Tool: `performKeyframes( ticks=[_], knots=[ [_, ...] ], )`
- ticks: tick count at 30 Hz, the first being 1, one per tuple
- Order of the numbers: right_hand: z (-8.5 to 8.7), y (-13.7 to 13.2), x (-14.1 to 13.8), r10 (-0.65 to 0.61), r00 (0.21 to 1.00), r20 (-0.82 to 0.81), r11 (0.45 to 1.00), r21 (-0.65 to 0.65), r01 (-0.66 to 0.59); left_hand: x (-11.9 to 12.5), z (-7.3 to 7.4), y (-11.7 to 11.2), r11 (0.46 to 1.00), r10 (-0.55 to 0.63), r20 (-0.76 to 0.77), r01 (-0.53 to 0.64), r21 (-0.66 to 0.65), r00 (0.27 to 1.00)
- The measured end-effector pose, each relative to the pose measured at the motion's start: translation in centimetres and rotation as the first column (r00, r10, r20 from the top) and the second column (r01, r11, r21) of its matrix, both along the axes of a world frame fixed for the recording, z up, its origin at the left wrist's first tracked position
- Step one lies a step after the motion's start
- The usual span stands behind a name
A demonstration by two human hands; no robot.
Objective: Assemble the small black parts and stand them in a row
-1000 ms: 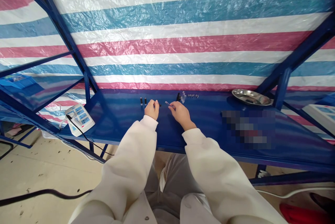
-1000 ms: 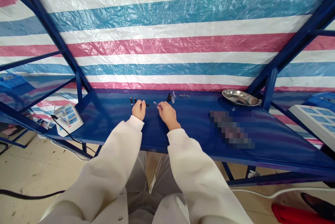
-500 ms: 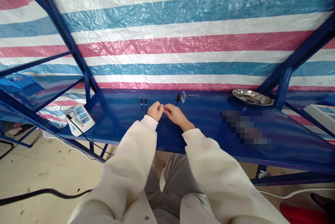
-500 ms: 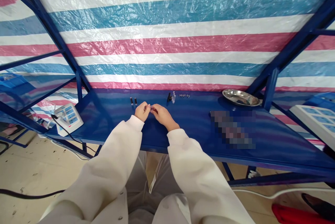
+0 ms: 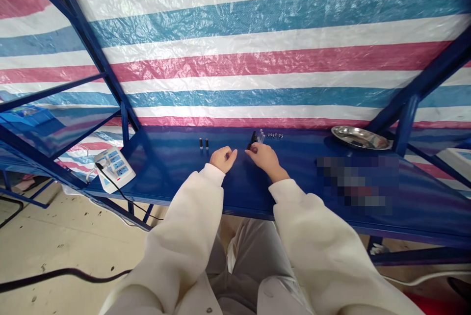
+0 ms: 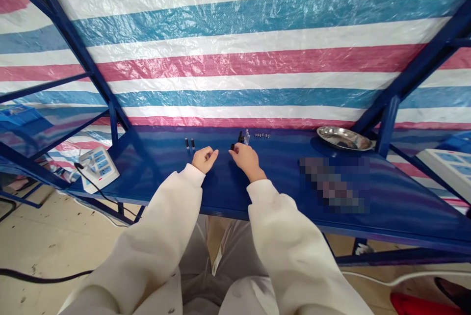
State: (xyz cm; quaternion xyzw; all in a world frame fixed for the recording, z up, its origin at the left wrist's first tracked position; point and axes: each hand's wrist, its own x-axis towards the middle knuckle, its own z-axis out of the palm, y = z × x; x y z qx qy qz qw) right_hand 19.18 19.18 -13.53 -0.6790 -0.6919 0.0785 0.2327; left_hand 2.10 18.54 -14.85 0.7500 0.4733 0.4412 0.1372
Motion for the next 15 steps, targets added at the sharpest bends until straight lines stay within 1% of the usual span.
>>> performKeyframes(
  ticks=[3,6,10,15],
  knots=[
    [0.5,1.0,1.2,-0.077,0.996,0.046,0.995,-0.053,0.079,0.1,0.1,0.0,1.0,-0.021,-0.025,0.021,-0.002,0.999],
    [0.4,2.1,2.0,-0.082,0.996,0.03,0.991,-0.099,0.085,0.1,0.2,-0.1,1.0,-0.021,-0.043,0.021,-0.011,0.999],
    [-0.3,3.0,2.3,-0.086,0.996,0.015,0.99,-0.11,0.087,0.2,0.3,-0.1,0.999,-0.028,-0.059,0.027,-0.022,0.998],
    [-1.2,3.4,2.2,-0.089,0.994,0.063,0.988,-0.124,0.096,0.2,0.4,-0.3,0.999,-0.044,-0.067,0.043,-0.016,0.997]
  ],
)
